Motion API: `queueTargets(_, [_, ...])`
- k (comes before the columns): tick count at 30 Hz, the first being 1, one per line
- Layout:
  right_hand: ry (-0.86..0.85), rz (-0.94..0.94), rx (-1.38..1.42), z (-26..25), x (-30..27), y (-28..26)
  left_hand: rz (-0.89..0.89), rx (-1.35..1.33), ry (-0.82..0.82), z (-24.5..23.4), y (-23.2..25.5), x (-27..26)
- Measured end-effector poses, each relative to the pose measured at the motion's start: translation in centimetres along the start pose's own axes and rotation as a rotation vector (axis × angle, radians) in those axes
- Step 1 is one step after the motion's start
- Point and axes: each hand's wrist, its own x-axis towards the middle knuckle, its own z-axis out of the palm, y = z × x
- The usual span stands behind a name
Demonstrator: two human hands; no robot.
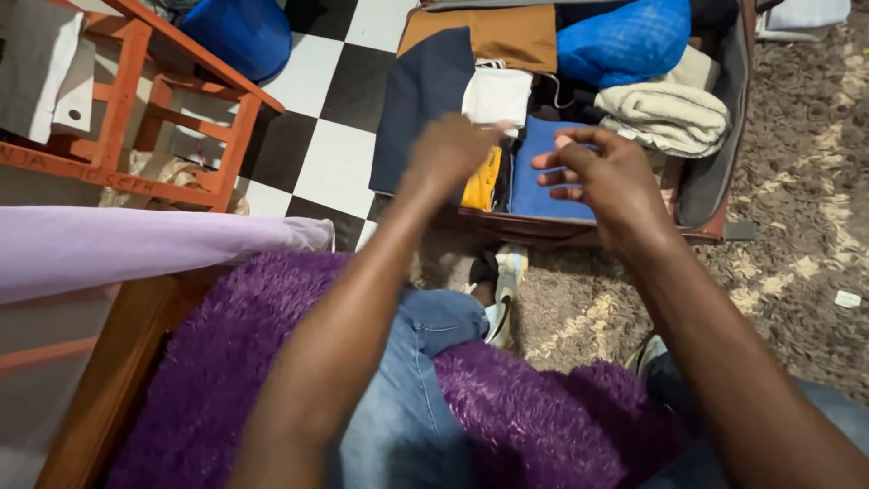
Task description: The recorder folds various small items of clothing on a rug and then packs them neatly into an open suitcase.
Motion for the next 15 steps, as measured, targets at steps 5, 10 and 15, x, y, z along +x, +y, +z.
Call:
queueTargets(5, [0.119, -0.123, 0.102, -1.4, 1.7, 1.4, -0.153, 0.019, 0.121, 4.4, -10.1, 7.6])
queueTargets(10, [0.274, -0.187, 0.262, -3.0, 2.6, 1.8, -0.371, -0.040, 0.051, 7.8, -11.0, 9.8])
queueTargets(15, [0.297, -0.126, 0.423, -3.1, 2.1, 0.2, -0.345, -0.061, 0.116, 8.2, -8.5, 10.4])
